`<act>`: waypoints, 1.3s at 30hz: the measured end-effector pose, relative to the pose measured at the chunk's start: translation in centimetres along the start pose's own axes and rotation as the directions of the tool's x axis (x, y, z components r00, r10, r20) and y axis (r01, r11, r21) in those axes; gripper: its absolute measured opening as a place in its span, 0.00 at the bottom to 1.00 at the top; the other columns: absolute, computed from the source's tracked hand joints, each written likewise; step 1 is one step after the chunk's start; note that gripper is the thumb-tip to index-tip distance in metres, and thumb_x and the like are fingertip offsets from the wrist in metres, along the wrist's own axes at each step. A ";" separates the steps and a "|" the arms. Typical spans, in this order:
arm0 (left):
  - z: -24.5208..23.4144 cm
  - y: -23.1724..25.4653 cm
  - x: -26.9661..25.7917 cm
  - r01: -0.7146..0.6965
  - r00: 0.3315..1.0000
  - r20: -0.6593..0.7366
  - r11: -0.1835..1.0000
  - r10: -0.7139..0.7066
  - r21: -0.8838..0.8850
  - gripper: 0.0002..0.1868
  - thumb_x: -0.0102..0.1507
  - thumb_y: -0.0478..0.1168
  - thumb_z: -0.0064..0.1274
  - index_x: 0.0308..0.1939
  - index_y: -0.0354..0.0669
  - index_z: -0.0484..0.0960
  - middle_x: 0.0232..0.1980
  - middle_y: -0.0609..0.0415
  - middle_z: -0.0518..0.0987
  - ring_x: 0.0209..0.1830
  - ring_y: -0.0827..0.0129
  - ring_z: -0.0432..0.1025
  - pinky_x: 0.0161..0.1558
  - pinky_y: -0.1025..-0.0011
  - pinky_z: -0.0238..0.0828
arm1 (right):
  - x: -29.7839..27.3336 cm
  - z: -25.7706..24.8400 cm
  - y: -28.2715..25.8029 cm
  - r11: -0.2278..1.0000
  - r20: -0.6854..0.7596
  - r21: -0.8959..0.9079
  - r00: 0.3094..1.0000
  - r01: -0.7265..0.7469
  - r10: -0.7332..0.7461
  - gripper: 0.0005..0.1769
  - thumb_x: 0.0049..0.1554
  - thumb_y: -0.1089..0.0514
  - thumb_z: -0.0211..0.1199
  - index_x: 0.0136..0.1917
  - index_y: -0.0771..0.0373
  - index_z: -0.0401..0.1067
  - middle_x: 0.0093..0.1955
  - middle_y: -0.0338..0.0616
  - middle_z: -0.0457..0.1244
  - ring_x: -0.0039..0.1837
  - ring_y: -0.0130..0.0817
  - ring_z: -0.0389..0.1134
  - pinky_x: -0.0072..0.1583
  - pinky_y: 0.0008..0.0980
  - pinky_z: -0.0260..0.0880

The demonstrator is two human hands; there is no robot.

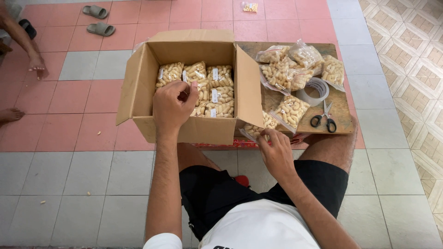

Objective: The person picks up small plastic bags containing snack food from a wooden table and places them into a cardboard box. They handle each bag individually, arranging them in organized rows inside the box.

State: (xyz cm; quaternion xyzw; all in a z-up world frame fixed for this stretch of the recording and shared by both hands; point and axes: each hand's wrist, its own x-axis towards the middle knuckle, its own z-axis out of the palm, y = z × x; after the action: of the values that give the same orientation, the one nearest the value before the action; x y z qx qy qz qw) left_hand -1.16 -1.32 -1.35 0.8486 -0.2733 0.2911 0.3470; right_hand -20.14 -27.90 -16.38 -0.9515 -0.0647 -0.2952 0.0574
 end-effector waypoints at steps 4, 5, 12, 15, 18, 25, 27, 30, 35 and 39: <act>0.3 -0.4 0.0 0.035 0.999 -0.005 0.999 -0.035 -0.005 0.23 0.69 0.51 0.60 0.20 0.54 0.75 0.20 0.59 0.74 0.24 0.61 0.77 0.29 0.70 0.72 | 0.5 -2.8 -0.9 0.989 -0.002 0.148 1.000 -0.005 0.006 0.11 0.57 0.60 0.71 0.54 0.53 0.77 0.58 0.38 0.66 0.63 0.43 0.72 0.64 0.45 0.69; 0.2 -0.2 0.1 0.037 0.999 0.000 0.999 -0.037 -0.012 0.23 0.69 0.51 0.60 0.20 0.54 0.76 0.20 0.59 0.74 0.24 0.62 0.77 0.29 0.70 0.73 | 0.8 -3.7 -1.1 0.977 -0.032 0.210 0.999 -0.017 0.025 0.10 0.57 0.62 0.71 0.53 0.54 0.77 0.57 0.36 0.68 0.63 0.42 0.73 0.64 0.45 0.69; -0.5 0.5 0.8 0.062 0.996 0.080 0.984 -0.050 -0.166 0.20 0.67 0.48 0.64 0.22 0.50 0.79 0.19 0.56 0.76 0.21 0.63 0.77 0.26 0.73 0.73 | 5.2 -8.9 -0.5 0.656 0.057 0.707 0.945 -0.265 0.321 0.15 0.54 0.70 0.66 0.55 0.60 0.76 0.51 0.48 0.74 0.56 0.51 0.78 0.57 0.46 0.74; -1.2 -0.1 1.1 0.082 0.981 0.192 0.897 0.003 -0.434 0.21 0.70 0.55 0.63 0.27 0.49 0.86 0.27 0.55 0.83 0.26 0.66 0.80 0.32 0.73 0.79 | 10.0 -9.3 -0.3 0.458 0.028 0.858 0.910 -0.234 0.413 0.12 0.61 0.72 0.64 0.58 0.66 0.71 0.52 0.55 0.71 0.57 0.51 0.76 0.61 0.49 0.76; -1.9 -0.4 1.1 0.205 0.944 0.330 0.738 0.025 -0.642 0.35 0.60 0.72 0.64 0.54 0.47 0.87 0.51 0.54 0.88 0.48 0.65 0.84 0.48 0.68 0.83 | 15.9 -8.8 -1.3 0.459 -0.063 0.881 0.933 -0.115 0.355 0.11 0.64 0.70 0.67 0.59 0.67 0.70 0.54 0.55 0.69 0.58 0.50 0.75 0.61 0.48 0.77; -1.6 -1.2 1.3 0.288 0.953 0.272 0.685 -0.135 -0.669 0.20 0.65 0.41 0.72 0.57 0.42 0.83 0.57 0.51 0.86 0.54 0.67 0.80 0.46 0.70 0.84 | 23.0 -3.9 -6.3 0.286 -0.023 0.958 0.986 -0.026 0.166 0.10 0.65 0.66 0.68 0.58 0.60 0.72 0.55 0.44 0.72 0.59 0.36 0.75 0.62 0.37 0.78; -0.6 -3.1 0.7 0.347 0.937 0.254 0.712 -0.239 -0.611 0.10 0.66 0.40 0.71 0.46 0.43 0.86 0.44 0.54 0.86 0.45 0.71 0.81 0.43 0.71 0.83 | 22.8 -3.1 -7.4 -0.025 0.139 0.990 0.972 -0.137 0.188 0.21 0.68 0.63 0.65 0.70 0.61 0.61 0.65 0.49 0.64 0.63 0.37 0.72 0.66 0.38 0.79; -1.3 -1.3 1.0 0.352 0.936 0.254 0.688 -0.245 -0.635 0.09 0.67 0.41 0.70 0.47 0.46 0.86 0.43 0.56 0.86 0.46 0.73 0.81 0.44 0.71 0.83 | 22.7 -1.7 -5.7 0.013 0.134 0.990 0.962 -0.141 0.236 0.14 0.67 0.57 0.69 0.63 0.57 0.70 0.56 0.32 0.65 0.61 0.24 0.70 0.63 0.29 0.77; -1.4 -1.4 1.4 0.337 0.941 0.260 0.669 -0.216 -0.663 0.14 0.67 0.41 0.70 0.53 0.47 0.83 0.46 0.54 0.86 0.49 0.70 0.80 0.46 0.68 0.84 | 22.7 -2.9 -5.9 0.087 0.133 0.984 0.970 -0.154 0.205 0.06 0.68 0.56 0.69 0.54 0.59 0.77 0.45 0.31 0.64 0.52 0.20 0.68 0.58 0.26 0.76; -1.1 -1.6 1.1 0.352 0.935 0.290 0.648 -0.205 -0.675 0.12 0.68 0.41 0.68 0.52 0.48 0.81 0.44 0.54 0.85 0.48 0.69 0.81 0.46 0.66 0.84 | 22.4 -3.1 -6.3 0.092 0.148 0.981 0.960 -0.173 0.237 0.07 0.68 0.57 0.69 0.47 0.59 0.77 0.39 0.31 0.61 0.45 0.18 0.64 0.51 0.22 0.73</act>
State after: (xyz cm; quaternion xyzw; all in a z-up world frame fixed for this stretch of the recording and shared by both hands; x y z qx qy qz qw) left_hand 0.30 0.18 -0.57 0.7004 -0.2622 0.0230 0.6635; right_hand -4.56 -20.20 -0.66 -0.6666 -0.1089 -0.1902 0.7124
